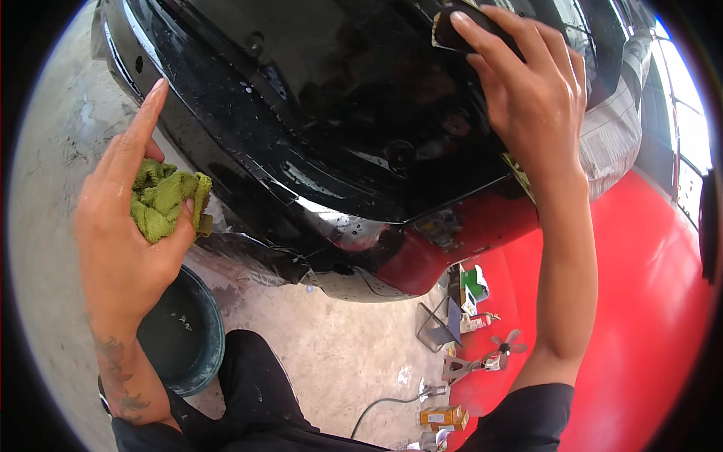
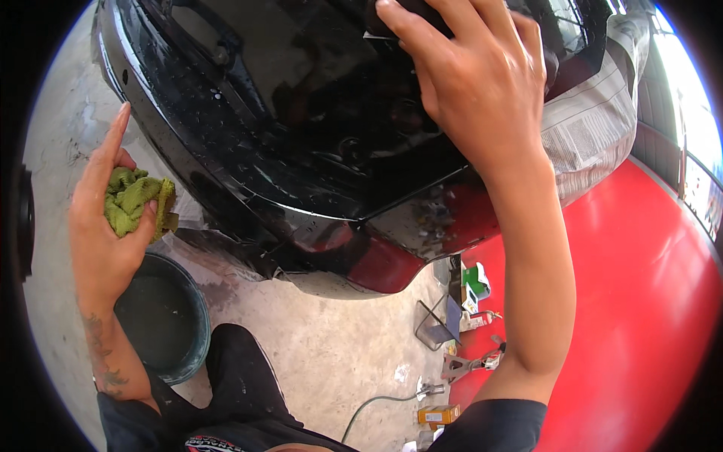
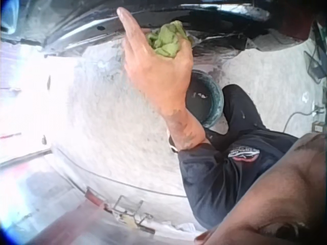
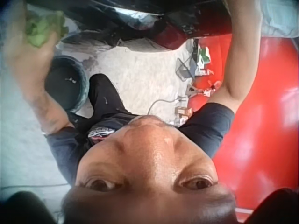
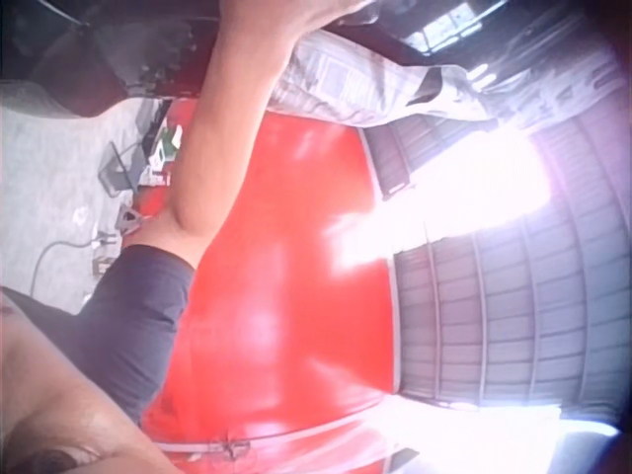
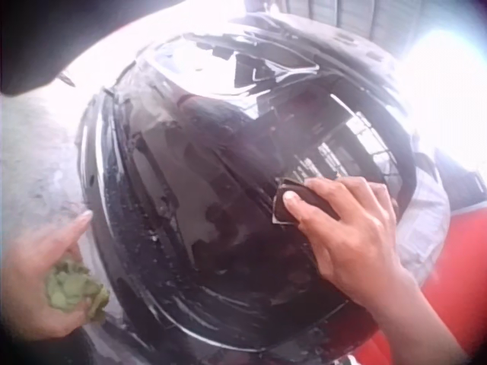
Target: The person wet-sands the rear panel of a car using a sanding block, periodically wetting and wiping down the surface with a cloth dipped in a bucket of water.
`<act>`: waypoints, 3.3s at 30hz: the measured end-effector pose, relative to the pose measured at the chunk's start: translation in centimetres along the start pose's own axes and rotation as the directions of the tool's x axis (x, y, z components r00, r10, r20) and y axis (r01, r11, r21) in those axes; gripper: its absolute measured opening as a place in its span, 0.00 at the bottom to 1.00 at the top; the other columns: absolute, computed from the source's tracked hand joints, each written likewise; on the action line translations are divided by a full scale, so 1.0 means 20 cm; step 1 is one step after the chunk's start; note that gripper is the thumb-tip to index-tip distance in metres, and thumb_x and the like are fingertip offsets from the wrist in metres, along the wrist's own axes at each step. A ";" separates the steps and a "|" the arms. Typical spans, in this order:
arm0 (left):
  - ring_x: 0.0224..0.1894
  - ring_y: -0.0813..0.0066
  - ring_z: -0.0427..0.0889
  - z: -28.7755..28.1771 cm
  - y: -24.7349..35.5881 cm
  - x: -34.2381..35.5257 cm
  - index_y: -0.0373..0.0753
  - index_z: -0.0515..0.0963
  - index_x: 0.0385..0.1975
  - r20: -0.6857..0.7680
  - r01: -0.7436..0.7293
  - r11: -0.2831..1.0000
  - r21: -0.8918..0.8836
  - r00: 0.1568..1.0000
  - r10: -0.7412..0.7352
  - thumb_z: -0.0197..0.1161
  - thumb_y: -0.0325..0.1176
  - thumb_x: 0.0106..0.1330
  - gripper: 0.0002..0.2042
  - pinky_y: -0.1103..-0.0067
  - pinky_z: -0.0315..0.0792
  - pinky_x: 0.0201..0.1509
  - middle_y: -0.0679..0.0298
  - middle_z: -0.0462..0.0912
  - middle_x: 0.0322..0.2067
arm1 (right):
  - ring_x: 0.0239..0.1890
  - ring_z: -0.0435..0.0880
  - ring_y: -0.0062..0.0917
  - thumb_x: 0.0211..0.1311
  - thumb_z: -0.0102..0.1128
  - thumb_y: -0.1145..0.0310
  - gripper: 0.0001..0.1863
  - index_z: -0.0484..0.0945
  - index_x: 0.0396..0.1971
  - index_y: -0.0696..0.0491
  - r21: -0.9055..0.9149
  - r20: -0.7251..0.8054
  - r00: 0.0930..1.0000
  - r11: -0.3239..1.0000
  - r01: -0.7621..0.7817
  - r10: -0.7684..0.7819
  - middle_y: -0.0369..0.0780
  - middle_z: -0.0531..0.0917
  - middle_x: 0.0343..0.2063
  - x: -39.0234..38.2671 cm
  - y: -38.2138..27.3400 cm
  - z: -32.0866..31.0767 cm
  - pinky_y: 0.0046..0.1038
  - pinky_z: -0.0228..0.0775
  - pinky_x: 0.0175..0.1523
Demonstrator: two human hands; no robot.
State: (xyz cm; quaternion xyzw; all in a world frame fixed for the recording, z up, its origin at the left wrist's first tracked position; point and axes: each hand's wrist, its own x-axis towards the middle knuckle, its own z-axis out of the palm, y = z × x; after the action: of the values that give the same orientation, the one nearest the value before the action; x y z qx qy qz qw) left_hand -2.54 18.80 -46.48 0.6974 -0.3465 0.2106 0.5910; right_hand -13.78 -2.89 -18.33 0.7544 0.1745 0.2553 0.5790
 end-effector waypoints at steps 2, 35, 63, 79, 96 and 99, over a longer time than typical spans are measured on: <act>0.37 0.71 0.77 -0.01 0.00 0.00 0.49 0.68 0.75 0.007 0.050 0.999 -0.021 0.999 -0.050 0.61 0.19 0.50 0.44 0.76 0.75 0.48 0.63 0.72 0.38 | 0.53 0.82 0.31 0.58 0.71 0.72 0.26 0.85 0.57 0.36 -0.013 0.002 1.000 1.000 0.002 -0.002 0.32 0.85 0.53 -0.09 0.02 -0.02 0.35 0.69 0.57; 0.40 0.76 0.76 0.02 -0.02 -0.02 0.47 0.66 0.76 0.078 0.099 0.991 -0.088 0.993 -0.092 0.60 0.17 0.52 0.44 0.80 0.73 0.50 0.64 0.71 0.40 | 0.51 0.82 0.29 0.54 0.70 0.72 0.23 0.87 0.51 0.37 -0.012 0.016 0.998 0.998 0.066 -0.066 0.31 0.85 0.51 -0.37 0.14 -0.12 0.35 0.70 0.54; 0.38 0.77 0.76 -0.01 -0.06 0.00 0.45 0.67 0.75 -0.039 0.040 0.999 -0.028 0.998 -0.041 0.59 0.17 0.53 0.42 0.81 0.72 0.49 0.65 0.71 0.40 | 0.50 0.82 0.29 0.54 0.70 0.71 0.21 0.88 0.49 0.38 -0.009 0.056 0.998 0.999 0.035 -0.034 0.31 0.85 0.50 -0.44 0.13 -0.17 0.35 0.68 0.53; 0.39 0.77 0.76 0.01 -0.01 0.01 0.45 0.68 0.75 -0.035 0.012 1.000 -0.029 0.999 -0.013 0.60 0.16 0.53 0.43 0.81 0.72 0.49 0.65 0.71 0.40 | 0.51 0.82 0.30 0.52 0.71 0.74 0.26 0.87 0.53 0.37 -0.025 0.016 0.999 0.999 0.036 -0.036 0.31 0.85 0.53 -0.25 0.09 -0.10 0.34 0.69 0.56; 0.41 0.73 0.80 0.00 0.03 0.01 0.43 0.74 0.70 -0.041 0.035 0.995 -0.099 0.998 -0.039 0.62 0.18 0.53 0.38 0.77 0.75 0.50 0.62 0.75 0.39 | 0.47 0.82 0.32 0.53 0.68 0.72 0.19 0.87 0.47 0.45 0.105 -0.163 0.985 0.992 0.066 -0.049 0.37 0.84 0.46 -0.08 0.04 -0.01 0.36 0.67 0.54; 0.42 0.72 0.80 -0.01 0.02 0.02 0.41 0.76 0.67 -0.064 0.003 0.986 -0.167 0.998 -0.014 0.63 0.20 0.55 0.33 0.77 0.75 0.51 0.61 0.77 0.40 | 0.52 0.81 0.30 0.51 0.66 0.75 0.25 0.86 0.51 0.38 0.009 -0.014 1.000 1.000 0.015 -0.015 0.31 0.84 0.51 -0.26 0.08 -0.07 0.34 0.69 0.54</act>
State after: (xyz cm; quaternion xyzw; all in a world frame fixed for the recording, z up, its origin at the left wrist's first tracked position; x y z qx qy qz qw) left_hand -2.52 18.93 -45.99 0.6397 -0.3405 0.2007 0.6592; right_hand -18.75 -5.11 -17.46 0.7540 0.1853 0.2553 0.5762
